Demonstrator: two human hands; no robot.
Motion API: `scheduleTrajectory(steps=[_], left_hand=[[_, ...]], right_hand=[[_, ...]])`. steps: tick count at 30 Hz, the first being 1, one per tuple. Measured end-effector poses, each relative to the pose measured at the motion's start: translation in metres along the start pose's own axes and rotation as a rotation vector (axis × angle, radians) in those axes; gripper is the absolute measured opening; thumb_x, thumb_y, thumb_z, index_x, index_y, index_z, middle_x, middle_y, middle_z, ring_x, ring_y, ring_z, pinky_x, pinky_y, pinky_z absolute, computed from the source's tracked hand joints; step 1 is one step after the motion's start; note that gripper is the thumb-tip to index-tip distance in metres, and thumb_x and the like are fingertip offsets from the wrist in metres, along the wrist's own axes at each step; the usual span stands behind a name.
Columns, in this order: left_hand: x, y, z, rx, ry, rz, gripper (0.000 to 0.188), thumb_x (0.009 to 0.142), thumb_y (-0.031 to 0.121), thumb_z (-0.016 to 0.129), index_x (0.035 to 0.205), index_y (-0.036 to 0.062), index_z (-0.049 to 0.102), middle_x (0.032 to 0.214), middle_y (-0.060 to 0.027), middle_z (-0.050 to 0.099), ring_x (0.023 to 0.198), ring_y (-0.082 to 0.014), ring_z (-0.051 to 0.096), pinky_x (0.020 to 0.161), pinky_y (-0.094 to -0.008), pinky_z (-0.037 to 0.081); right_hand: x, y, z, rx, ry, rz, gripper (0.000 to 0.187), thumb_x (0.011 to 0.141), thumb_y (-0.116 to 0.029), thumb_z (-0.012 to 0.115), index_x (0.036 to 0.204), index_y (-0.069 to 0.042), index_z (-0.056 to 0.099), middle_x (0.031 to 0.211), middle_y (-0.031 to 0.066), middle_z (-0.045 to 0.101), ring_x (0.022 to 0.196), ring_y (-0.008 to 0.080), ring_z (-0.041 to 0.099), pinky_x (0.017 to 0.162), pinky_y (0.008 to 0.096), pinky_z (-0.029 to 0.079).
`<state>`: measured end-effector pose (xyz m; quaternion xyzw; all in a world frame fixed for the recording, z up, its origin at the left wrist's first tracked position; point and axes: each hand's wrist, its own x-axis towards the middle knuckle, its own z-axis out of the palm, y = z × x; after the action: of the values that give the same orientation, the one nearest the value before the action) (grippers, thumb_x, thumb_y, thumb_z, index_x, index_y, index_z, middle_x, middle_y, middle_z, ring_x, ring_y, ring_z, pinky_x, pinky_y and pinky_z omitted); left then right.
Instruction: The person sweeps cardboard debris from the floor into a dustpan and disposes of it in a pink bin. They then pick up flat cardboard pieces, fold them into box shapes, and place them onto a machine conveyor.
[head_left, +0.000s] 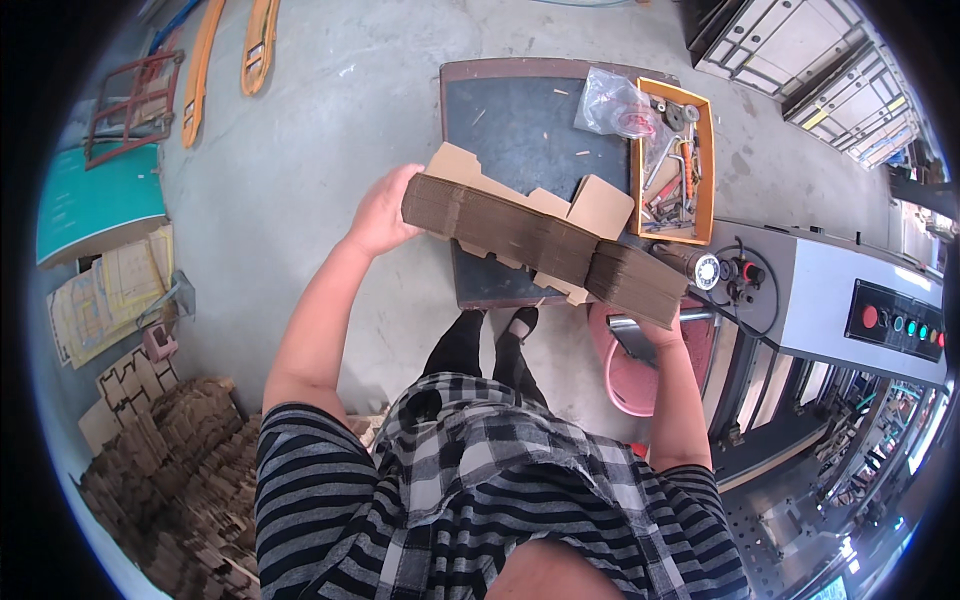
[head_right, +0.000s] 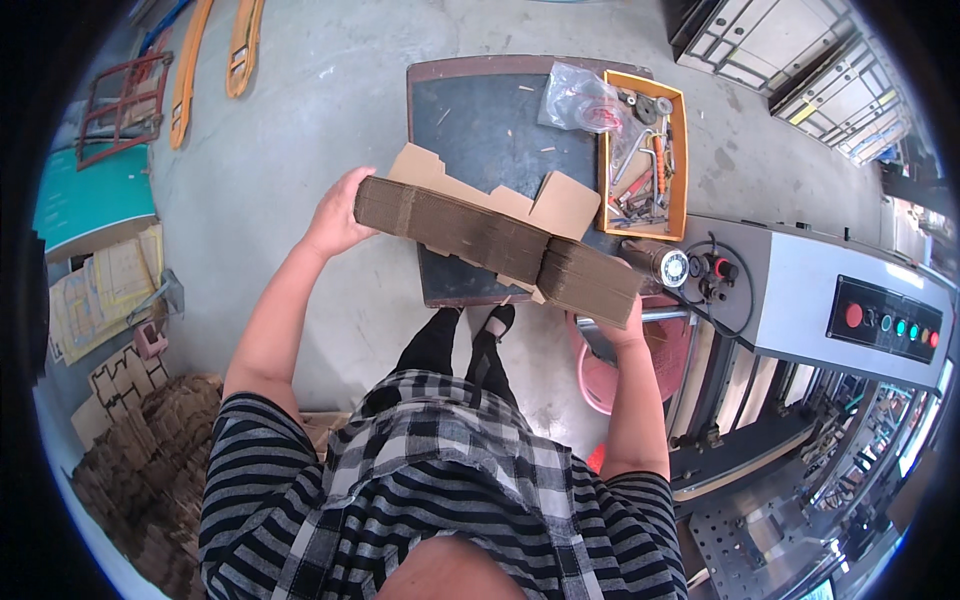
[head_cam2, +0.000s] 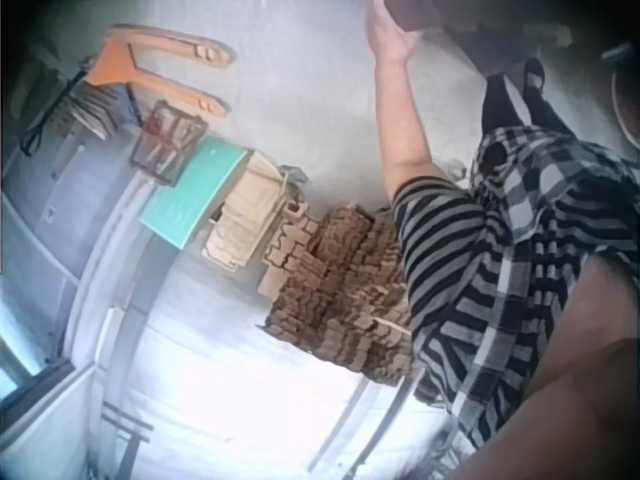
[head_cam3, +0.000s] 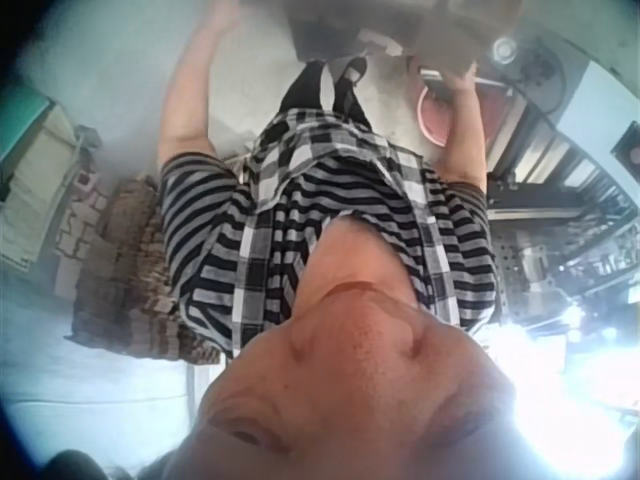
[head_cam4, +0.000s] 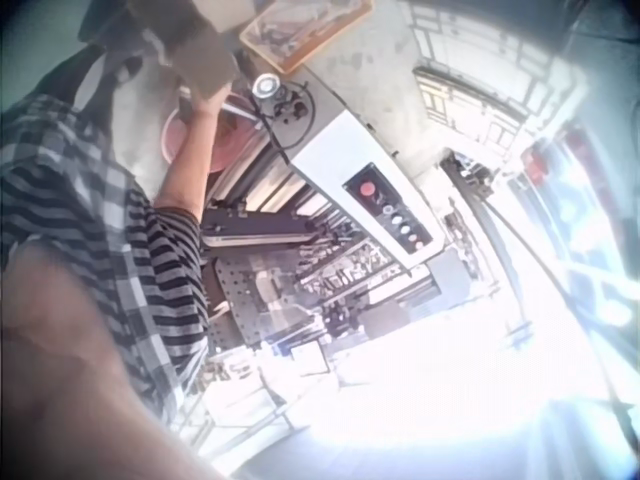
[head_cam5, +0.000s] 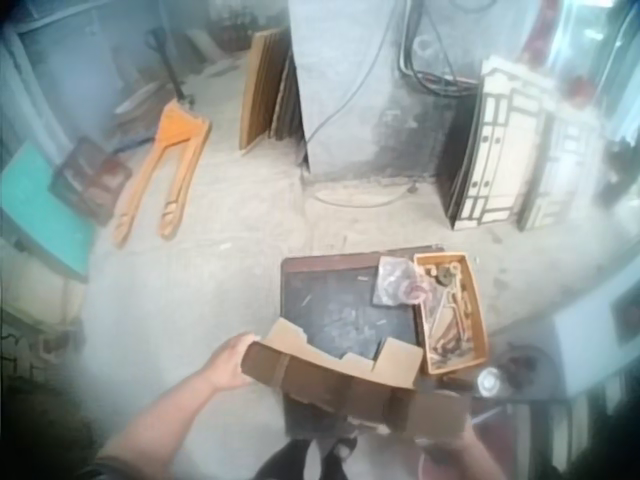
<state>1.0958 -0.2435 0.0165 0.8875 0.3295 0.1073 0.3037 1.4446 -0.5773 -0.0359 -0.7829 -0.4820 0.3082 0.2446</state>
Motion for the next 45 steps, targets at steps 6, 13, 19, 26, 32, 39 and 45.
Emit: scheduleTrajectory(steps=[6, 13, 19, 26, 32, 39, 45], left_hand=[[-0.003, -0.004, 0.013, 0.11, -0.147, -0.16, 0.085, 0.058, 0.011, 0.08, 0.129, 0.012, 0.035, 0.128, -0.0134, 0.046, 0.116, -0.034, 0.046, 0.098, -0.0431, 0.039], [0.015, 0.085, 0.015, 0.623, -0.424, -0.005, 0.111, 0.053, 0.034, 0.085, 0.143, 0.0144, 0.022, 0.149, -0.0077, 0.02, 0.138, -0.0327, 0.014, 0.11, -0.0573, 0.01], [0.027, 0.097, 0.107, 0.555, -0.368, -0.048, 0.111, 0.057, 0.032, 0.082, 0.144, 0.0076, 0.017, 0.148, -0.0108, 0.02, 0.139, -0.0335, 0.012, 0.111, -0.0541, 0.005], [0.017, 0.107, 0.131, 0.58, -0.346, 0.023, 0.097, 0.068, 0.031, 0.069, 0.142, -0.0021, 0.016, 0.149, -0.0174, 0.015, 0.139, -0.0348, 0.01, 0.112, -0.0529, 0.004], [0.015, 0.1, 0.122, 0.433, -0.303, 0.185, 0.083, 0.074, 0.028, 0.061, 0.14, -0.0036, 0.022, 0.147, -0.02, 0.019, 0.139, -0.0351, 0.01, 0.112, -0.0521, 0.004], [0.008, 0.082, 0.143, 0.477, -0.24, 0.204, 0.081, 0.068, 0.025, 0.067, 0.134, -0.0045, 0.031, 0.129, -0.0175, 0.04, 0.125, -0.0309, 0.034, 0.108, -0.0486, 0.02], [0.011, 0.088, 0.122, 0.354, -0.194, 0.198, 0.072, 0.071, 0.016, 0.061, 0.134, -0.0045, 0.032, 0.122, -0.0159, 0.043, 0.119, -0.0307, 0.038, 0.106, -0.046, 0.022]], right_hand=[[0.005, 0.0, 0.016, 0.5, 0.098, 0.165, 0.058, 0.071, -0.015, 0.072, 0.123, -0.002, 0.049, 0.121, 0.0137, 0.052, 0.109, 0.0273, 0.053, 0.095, 0.0302, 0.041], [0.005, 0.01, 0.013, 0.18, 0.046, 0.036, 0.068, 0.069, -0.012, 0.072, 0.129, -0.002, 0.041, 0.123, 0.0129, 0.052, 0.11, 0.0241, 0.053, 0.095, 0.0299, 0.042], [0.008, -0.003, 0.008, 0.219, 0.022, 0.077, 0.071, 0.069, -0.014, 0.073, 0.13, 0.0, 0.039, 0.124, 0.0131, 0.052, 0.112, 0.0232, 0.052, 0.096, 0.0295, 0.041], [0.012, -0.013, 0.009, -0.085, 0.163, -0.077, 0.08, 0.067, -0.022, 0.073, 0.133, 0.002, 0.035, 0.134, 0.0209, 0.041, 0.124, 0.0307, 0.041, 0.101, 0.0356, 0.036], [0.003, -0.001, 0.017, -0.194, 0.15, -0.104, 0.093, 0.066, -0.035, 0.071, 0.138, 0.001, 0.025, 0.144, 0.0221, 0.026, 0.133, 0.0334, 0.029, 0.103, 0.0422, 0.031], [0.003, 0.011, 0.024, -0.135, 0.119, -0.088, 0.075, 0.071, -0.029, 0.068, 0.132, -0.002, 0.035, 0.138, 0.0181, 0.035, 0.128, 0.0312, 0.035, 0.101, 0.0395, 0.034], [0.012, -0.01, 0.021, -0.176, 0.124, -0.112, 0.064, 0.07, -0.021, 0.069, 0.125, -0.001, 0.042, 0.13, 0.019, 0.042, 0.123, 0.0331, 0.039, 0.101, 0.036, 0.036]])
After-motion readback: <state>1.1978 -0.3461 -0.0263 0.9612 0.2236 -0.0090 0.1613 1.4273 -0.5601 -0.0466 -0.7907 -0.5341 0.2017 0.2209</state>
